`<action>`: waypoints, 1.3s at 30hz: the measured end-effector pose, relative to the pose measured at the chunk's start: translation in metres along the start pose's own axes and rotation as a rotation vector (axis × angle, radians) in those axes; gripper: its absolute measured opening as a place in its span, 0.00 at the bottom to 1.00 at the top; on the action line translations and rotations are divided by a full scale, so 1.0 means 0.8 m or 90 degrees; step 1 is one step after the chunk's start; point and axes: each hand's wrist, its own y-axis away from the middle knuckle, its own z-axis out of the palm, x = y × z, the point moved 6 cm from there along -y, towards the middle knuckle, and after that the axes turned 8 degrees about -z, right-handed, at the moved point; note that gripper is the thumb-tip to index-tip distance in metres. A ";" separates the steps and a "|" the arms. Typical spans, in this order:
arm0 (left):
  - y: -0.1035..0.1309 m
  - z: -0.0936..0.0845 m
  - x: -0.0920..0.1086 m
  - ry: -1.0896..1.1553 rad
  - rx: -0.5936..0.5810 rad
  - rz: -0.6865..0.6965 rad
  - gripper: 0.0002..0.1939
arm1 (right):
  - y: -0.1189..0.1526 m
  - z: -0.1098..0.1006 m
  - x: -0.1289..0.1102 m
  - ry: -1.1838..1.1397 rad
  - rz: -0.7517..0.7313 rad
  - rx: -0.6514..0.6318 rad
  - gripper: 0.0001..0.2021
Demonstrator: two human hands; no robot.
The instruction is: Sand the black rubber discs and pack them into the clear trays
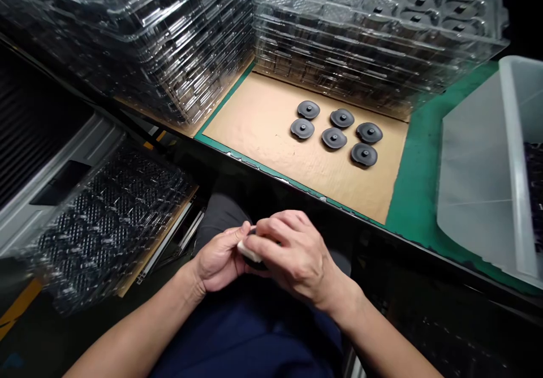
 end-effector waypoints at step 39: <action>0.009 -0.006 0.045 -0.198 0.125 0.371 0.25 | 0.016 0.027 0.007 -0.348 0.475 0.186 0.11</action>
